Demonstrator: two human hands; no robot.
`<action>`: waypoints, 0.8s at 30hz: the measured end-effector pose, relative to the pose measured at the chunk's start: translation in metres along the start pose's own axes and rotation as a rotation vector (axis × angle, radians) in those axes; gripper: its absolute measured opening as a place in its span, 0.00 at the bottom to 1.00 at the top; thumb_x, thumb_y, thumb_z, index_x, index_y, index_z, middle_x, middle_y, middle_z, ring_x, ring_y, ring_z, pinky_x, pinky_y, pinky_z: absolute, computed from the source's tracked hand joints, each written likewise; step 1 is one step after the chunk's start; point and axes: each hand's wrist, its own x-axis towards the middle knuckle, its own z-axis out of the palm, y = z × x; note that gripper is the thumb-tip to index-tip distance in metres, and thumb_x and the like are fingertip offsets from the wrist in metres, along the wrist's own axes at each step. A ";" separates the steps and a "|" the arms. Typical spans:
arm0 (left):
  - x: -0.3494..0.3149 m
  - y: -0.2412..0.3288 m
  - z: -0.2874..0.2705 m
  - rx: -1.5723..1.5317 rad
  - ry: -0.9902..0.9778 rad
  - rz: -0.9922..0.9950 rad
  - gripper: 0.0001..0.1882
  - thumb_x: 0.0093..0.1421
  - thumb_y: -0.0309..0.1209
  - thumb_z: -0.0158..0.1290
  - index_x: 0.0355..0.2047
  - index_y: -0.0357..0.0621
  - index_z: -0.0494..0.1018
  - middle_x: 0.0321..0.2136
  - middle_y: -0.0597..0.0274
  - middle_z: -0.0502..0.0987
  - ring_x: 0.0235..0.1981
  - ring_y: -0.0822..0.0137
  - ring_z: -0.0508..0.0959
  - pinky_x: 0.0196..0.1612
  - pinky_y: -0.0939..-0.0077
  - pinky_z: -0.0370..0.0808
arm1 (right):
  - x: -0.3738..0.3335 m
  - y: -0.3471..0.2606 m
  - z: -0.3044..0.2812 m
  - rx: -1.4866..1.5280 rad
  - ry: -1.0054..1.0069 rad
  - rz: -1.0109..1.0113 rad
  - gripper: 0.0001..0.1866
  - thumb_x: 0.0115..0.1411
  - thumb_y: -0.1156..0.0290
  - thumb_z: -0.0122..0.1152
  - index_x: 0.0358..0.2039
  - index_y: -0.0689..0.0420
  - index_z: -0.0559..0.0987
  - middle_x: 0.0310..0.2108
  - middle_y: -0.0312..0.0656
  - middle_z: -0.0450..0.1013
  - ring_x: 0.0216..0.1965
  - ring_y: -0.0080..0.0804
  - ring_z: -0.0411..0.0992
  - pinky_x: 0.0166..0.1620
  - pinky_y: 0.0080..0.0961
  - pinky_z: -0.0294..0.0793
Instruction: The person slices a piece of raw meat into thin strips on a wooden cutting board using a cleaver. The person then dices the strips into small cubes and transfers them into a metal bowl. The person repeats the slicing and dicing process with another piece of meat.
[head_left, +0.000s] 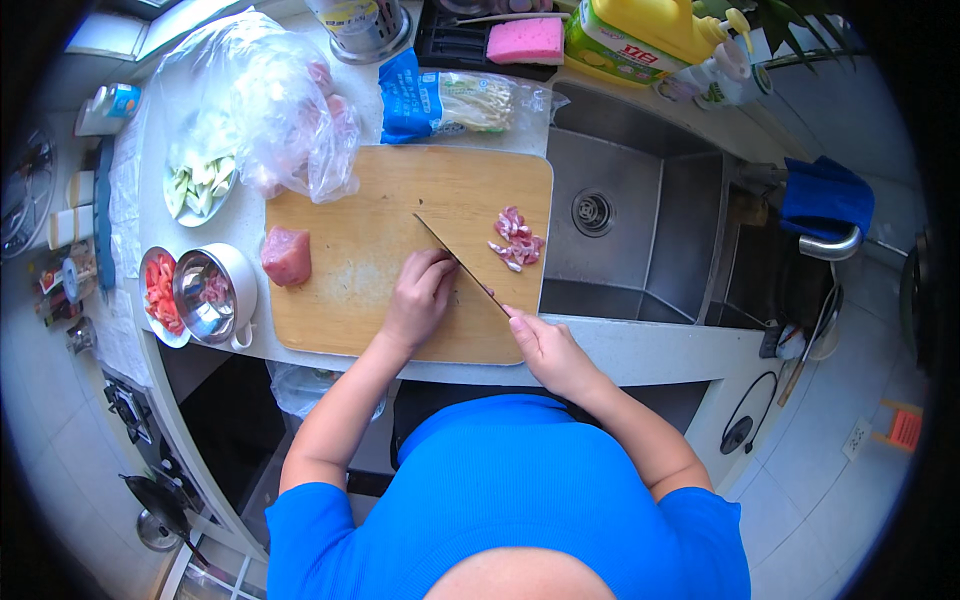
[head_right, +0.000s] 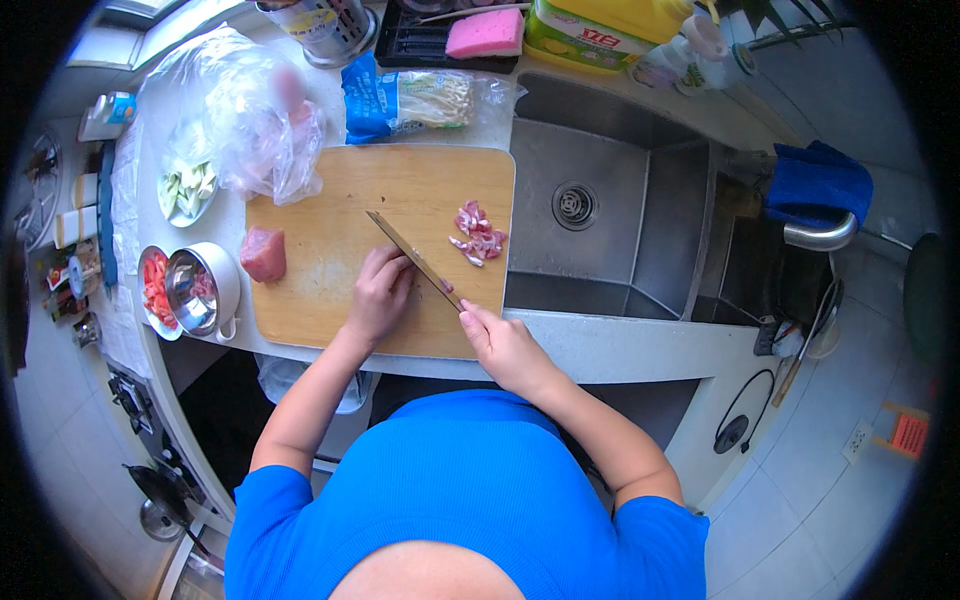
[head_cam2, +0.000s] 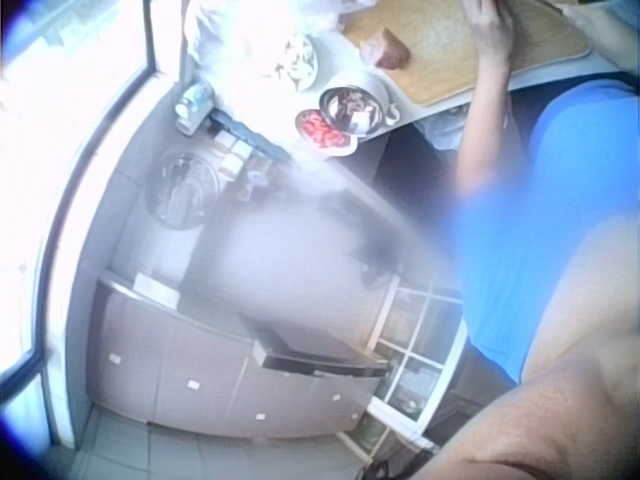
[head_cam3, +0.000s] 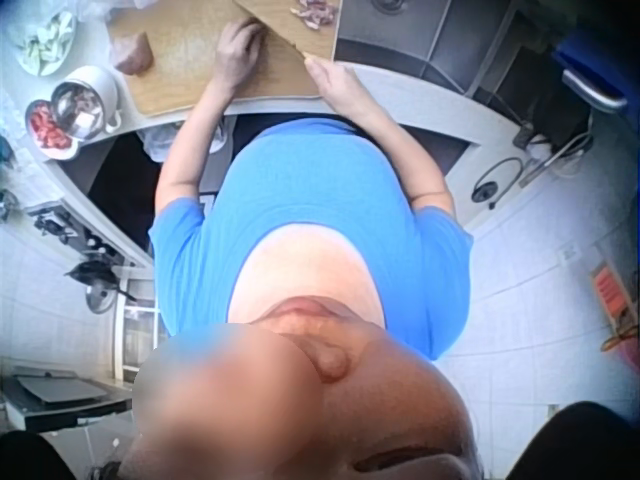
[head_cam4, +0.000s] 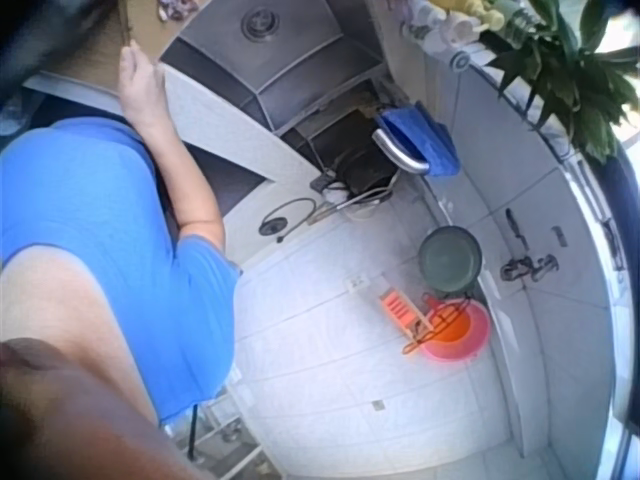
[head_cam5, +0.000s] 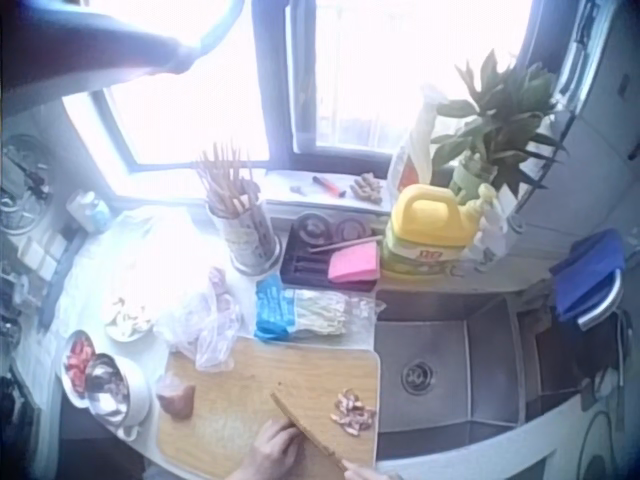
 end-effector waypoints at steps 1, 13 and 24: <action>0.001 -0.001 0.000 0.020 0.001 0.013 0.08 0.52 0.19 0.59 0.33 0.35 0.75 0.34 0.51 0.76 0.36 0.52 0.76 0.40 0.64 0.75 | 0.001 0.002 0.001 -0.015 -0.018 0.012 0.25 0.70 0.56 0.43 0.53 0.66 0.73 0.32 0.62 0.76 0.35 0.54 0.78 0.41 0.36 0.76; 0.003 -0.001 0.005 0.026 -0.013 -0.039 0.07 0.51 0.19 0.59 0.32 0.37 0.76 0.34 0.52 0.75 0.36 0.53 0.76 0.40 0.64 0.74 | -0.004 0.005 0.000 -0.035 0.000 0.051 0.25 0.70 0.56 0.44 0.53 0.65 0.73 0.31 0.63 0.76 0.35 0.53 0.78 0.40 0.36 0.76; 0.031 0.008 0.031 0.125 -0.154 0.065 0.08 0.49 0.23 0.59 0.32 0.41 0.76 0.34 0.57 0.74 0.38 0.57 0.74 0.41 0.64 0.70 | -0.012 -0.001 -0.032 0.238 0.089 0.097 0.27 0.72 0.53 0.38 0.57 0.63 0.70 0.22 0.39 0.67 0.25 0.25 0.66 0.29 0.22 0.66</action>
